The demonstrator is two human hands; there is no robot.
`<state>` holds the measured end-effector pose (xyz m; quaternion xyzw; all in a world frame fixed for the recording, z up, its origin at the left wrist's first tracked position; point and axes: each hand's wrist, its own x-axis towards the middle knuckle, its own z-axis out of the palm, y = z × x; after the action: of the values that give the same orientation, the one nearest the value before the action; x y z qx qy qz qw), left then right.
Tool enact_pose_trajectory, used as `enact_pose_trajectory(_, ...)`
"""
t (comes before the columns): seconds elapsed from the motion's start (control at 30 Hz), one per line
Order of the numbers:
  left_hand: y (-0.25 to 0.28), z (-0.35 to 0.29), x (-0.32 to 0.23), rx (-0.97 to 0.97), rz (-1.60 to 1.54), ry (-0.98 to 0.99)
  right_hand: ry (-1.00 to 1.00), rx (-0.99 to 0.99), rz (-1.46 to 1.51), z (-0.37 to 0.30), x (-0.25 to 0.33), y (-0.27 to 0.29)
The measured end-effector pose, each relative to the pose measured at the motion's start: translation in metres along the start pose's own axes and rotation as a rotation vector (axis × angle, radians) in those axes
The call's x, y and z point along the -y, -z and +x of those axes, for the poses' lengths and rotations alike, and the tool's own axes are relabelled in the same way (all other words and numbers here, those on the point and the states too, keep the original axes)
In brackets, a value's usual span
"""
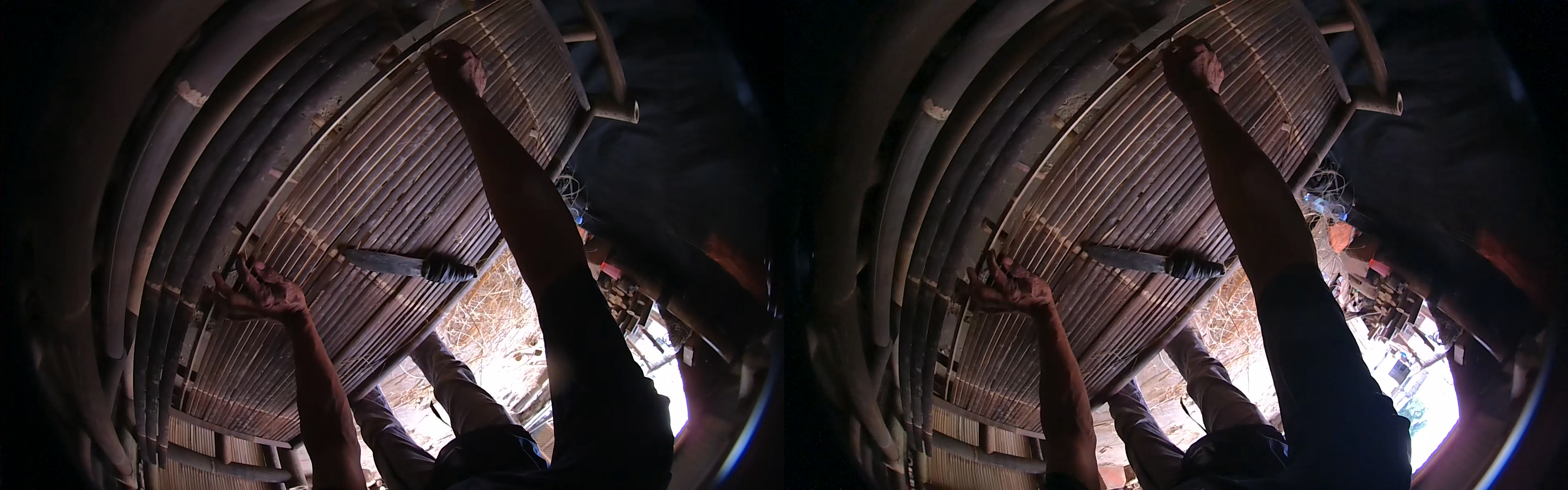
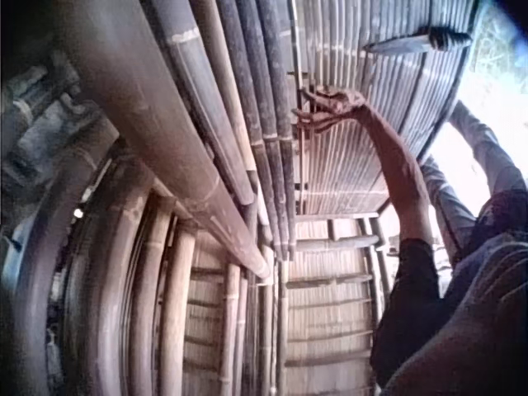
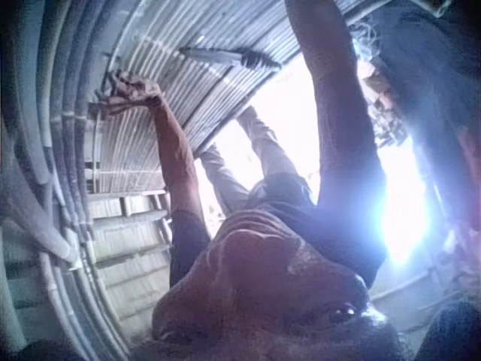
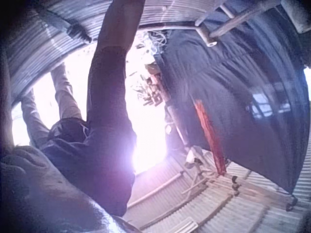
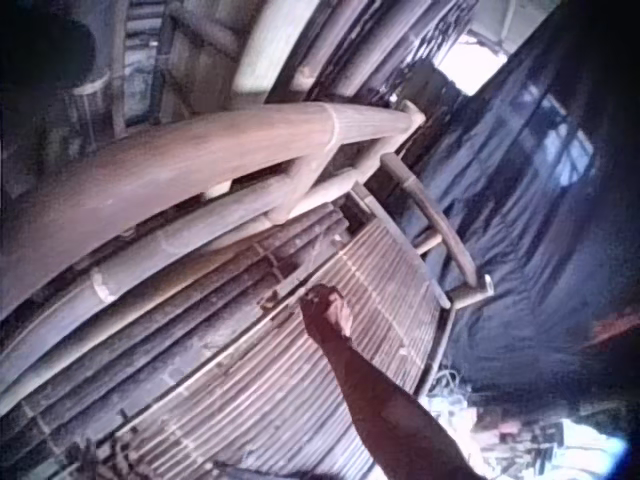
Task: The person weaves thin bamboo strips into a mat using a knife to split and trim the strips. They repeatedly insert strips into a bamboo frame, tighten them with the knife, and trim excess material, continuing the weaving process throughout the clip.
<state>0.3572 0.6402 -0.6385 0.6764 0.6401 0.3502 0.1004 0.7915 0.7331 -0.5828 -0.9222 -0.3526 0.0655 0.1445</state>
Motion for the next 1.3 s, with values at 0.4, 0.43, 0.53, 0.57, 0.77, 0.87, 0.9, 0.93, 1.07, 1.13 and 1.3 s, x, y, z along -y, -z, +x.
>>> enact_pose_trajectory(0.4,0.005,0.012,-0.006,0.198,0.54,0.054,-0.016,0.137,-0.183,0.02,0.005,-0.012)
enact_pose_trajectory(0.43,0.004,0.011,-0.005,0.165,0.504,0.035,0.005,0.143,-0.15,0.02,0.002,-0.012)
enact_pose_trajectory(0.53,0.004,0.009,-0.001,0.122,0.511,-0.011,0.148,0.073,-0.259,0.017,-0.005,-0.012)
enact_pose_trajectory(0.57,0.003,0.009,0.001,0.128,0.52,-0.002,0.013,0.044,0.144,0.018,-0.006,-0.011)
enact_pose_trajectory(0.77,0.003,0.012,0.0,0.096,0.506,-0.054,-0.367,0.304,1.218,0.024,-0.018,0.055)
enact_pose_trajectory(0.87,0.003,0.014,-0.004,0.097,0.546,-0.064,-0.332,0.399,1.16,-0.006,-0.064,0.124)
enact_pose_trajectory(0.9,0.003,0.014,-0.004,0.112,0.556,-0.039,-0.291,0.44,1.181,-0.021,-0.088,0.147)
enact_pose_trajectory(0.93,0.004,0.014,-0.005,0.126,0.565,-0.015,-0.318,0.345,1.119,-0.044,-0.117,0.17)
enact_pose_trajectory(1.07,0.004,0.01,0.0,0.17,0.572,0.038,-0.308,0.371,0.252,-0.146,-0.245,0.249)
enact_pose_trajectory(1.13,0.003,0.006,0.005,0.125,0.546,-0.017,0.183,0.403,-0.84,-0.208,-0.292,0.263)
enact_pose_trajectory(1.3,0.0,0.003,0.014,0.024,0.283,-0.114,-0.199,0.343,-0.252,-0.337,-0.281,0.202)
